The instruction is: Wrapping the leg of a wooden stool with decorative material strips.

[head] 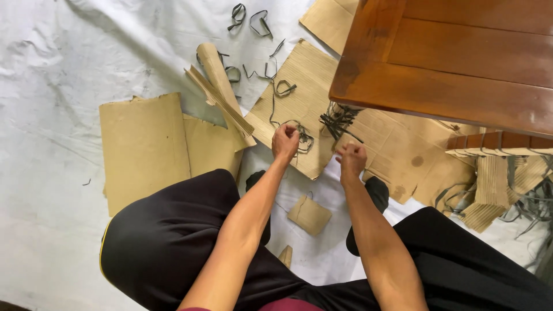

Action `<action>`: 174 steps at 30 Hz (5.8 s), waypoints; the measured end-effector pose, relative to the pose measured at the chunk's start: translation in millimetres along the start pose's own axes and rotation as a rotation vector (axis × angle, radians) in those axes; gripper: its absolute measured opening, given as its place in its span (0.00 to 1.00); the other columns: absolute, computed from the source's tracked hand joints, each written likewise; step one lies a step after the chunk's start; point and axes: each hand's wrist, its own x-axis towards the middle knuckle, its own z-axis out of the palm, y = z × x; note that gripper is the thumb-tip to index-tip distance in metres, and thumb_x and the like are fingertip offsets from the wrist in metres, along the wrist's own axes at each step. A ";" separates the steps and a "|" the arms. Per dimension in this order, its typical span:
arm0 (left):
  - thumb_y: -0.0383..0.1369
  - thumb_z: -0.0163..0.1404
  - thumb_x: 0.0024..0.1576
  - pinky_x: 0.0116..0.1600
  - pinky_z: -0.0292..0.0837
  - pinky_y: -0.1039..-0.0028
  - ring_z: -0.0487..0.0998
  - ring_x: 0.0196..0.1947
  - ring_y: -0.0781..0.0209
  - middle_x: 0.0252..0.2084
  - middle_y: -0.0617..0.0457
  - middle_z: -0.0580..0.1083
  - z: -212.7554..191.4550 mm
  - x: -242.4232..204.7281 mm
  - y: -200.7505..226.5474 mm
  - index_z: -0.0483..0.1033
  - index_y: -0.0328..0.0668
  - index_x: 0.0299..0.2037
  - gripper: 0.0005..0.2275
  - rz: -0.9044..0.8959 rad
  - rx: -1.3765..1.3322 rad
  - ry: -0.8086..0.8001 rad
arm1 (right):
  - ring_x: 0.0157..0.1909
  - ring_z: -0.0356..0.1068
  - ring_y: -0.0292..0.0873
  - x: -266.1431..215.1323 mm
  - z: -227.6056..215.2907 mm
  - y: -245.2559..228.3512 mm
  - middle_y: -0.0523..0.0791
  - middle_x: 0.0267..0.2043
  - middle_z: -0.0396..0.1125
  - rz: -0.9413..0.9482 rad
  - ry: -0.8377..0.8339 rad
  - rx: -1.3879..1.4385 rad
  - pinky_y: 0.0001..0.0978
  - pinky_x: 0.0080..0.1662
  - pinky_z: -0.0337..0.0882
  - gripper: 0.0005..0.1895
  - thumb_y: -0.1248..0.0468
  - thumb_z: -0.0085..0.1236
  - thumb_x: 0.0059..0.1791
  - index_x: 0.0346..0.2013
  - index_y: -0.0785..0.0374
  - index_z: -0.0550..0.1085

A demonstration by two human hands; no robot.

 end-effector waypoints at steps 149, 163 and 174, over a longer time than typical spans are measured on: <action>0.38 0.47 0.59 0.39 0.76 0.60 0.80 0.32 0.48 0.34 0.49 0.77 -22.8 -45.6 66.5 0.78 0.43 0.33 0.09 0.440 0.308 -0.285 | 0.50 0.71 0.55 -61.1 13.1 -33.1 0.49 0.51 0.69 -1.019 -0.383 -0.764 0.44 0.46 0.73 0.12 0.69 0.55 0.52 0.51 0.61 0.75; 0.33 0.49 0.55 0.43 0.75 0.56 0.79 0.39 0.42 0.38 0.44 0.75 10.2 3.2 63.2 0.72 0.38 0.39 0.08 0.666 0.577 -0.470 | 0.40 0.74 0.55 -58.9 18.6 -30.4 0.51 0.44 0.73 -0.871 -0.249 -0.616 0.45 0.41 0.73 0.08 0.70 0.57 0.51 0.46 0.64 0.76; 0.44 0.57 0.57 0.41 0.75 0.67 0.81 0.34 0.55 0.33 0.44 0.81 60.4 17.3 -22.9 0.85 0.39 0.36 0.15 -0.236 -0.018 -0.567 | 0.41 0.76 0.52 -55.3 22.1 -26.6 0.50 0.45 0.72 -0.831 -0.265 -0.435 0.39 0.41 0.76 0.12 0.74 0.57 0.50 0.47 0.63 0.74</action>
